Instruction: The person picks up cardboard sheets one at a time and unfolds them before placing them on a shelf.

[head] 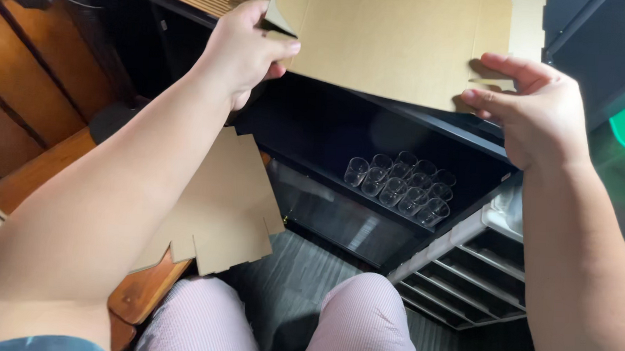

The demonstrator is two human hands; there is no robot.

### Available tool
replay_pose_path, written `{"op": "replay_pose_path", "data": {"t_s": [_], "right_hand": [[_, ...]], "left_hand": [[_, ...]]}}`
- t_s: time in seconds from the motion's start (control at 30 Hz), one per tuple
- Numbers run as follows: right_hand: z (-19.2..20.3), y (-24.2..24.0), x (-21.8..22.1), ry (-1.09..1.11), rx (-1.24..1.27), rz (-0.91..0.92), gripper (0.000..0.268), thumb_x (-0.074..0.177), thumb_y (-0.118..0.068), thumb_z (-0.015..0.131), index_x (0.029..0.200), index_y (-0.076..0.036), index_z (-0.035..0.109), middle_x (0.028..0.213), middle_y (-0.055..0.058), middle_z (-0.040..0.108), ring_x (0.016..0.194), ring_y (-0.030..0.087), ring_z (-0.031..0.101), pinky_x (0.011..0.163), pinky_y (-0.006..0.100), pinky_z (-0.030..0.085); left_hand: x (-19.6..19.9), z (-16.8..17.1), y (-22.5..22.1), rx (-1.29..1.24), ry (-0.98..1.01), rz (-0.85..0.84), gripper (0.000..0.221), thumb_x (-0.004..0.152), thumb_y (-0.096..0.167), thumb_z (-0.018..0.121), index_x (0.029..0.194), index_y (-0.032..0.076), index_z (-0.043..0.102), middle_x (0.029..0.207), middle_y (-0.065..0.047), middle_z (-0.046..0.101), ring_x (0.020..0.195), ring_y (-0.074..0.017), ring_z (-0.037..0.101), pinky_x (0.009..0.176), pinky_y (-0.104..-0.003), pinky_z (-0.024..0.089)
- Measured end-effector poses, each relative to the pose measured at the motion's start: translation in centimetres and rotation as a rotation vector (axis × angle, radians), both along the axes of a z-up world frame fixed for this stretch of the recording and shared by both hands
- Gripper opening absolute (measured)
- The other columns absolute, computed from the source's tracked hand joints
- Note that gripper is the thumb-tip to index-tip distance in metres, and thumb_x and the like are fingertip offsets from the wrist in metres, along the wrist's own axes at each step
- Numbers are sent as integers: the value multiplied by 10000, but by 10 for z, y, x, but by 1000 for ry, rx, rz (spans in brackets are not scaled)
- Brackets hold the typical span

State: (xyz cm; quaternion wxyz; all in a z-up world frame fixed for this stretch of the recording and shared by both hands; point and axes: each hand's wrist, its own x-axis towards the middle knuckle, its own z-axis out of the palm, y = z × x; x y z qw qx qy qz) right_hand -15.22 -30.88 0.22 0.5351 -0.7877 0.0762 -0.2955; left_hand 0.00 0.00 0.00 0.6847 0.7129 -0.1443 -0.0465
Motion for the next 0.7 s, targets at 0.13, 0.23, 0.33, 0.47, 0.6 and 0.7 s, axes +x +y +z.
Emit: {"op": "replay_pose_path", "data": {"t_s": [0.13, 0.23, 0.33, 0.47, 0.6, 0.7], "right_hand": [[11, -18, 17, 4, 74, -42, 590, 758, -50, 849, 1321, -48, 676, 1046, 74, 770, 815, 155, 814, 731, 160, 676], [14, -29, 32, 52, 45, -127, 560, 753, -38, 854, 1290, -88, 703, 1074, 52, 785, 812, 116, 825, 709, 116, 648], [14, -40, 47, 79, 37, -192, 556, 710, -40, 884, 1237, -118, 726, 1034, 19, 780, 803, 94, 819, 693, 121, 658], [6, -64, 71, 66, 110, -162, 552, 702, -19, 885, 1222, -79, 709, 883, 70, 762, 751, 125, 820, 597, 120, 568], [4, -69, 83, 126, 50, -234, 518, 694, -64, 905, 1174, -135, 726, 907, 9, 767, 770, 83, 809, 689, 114, 623], [-2, -80, 92, 122, 12, -211, 513, 726, -53, 891, 1207, -114, 723, 868, 11, 773, 791, 91, 817, 733, 125, 648]], "left_hand": [[26, 10, -33, 53, 16, 42, 738, 876, 106, 752, 1555, 183, 473, 1048, 8, 643, 669, -32, 574, 665, -114, 624], [59, 7, -60, 68, 20, 76, 662, 877, 125, 746, 1494, 250, 542, 1353, 18, 638, 631, -6, 596, 609, -77, 581], [94, 1, -83, -1, -11, 91, 531, 849, 88, 751, 1359, 178, 633, 1142, 20, 700, 690, -11, 587, 518, -72, 515], [121, -4, -104, 105, -149, 146, 553, 820, 119, 781, 1349, 161, 626, 1106, -42, 684, 914, -156, 587, 835, -335, 534], [143, -10, -119, 122, -197, 142, 620, 821, 84, 821, 1396, 166, 602, 1451, -112, 618, 1319, -292, 634, 1079, -443, 525], [154, -17, -129, 199, -232, 219, 514, 816, 154, 866, 1276, 130, 639, 1295, -81, 670, 1217, -276, 688, 988, -399, 612]]}}
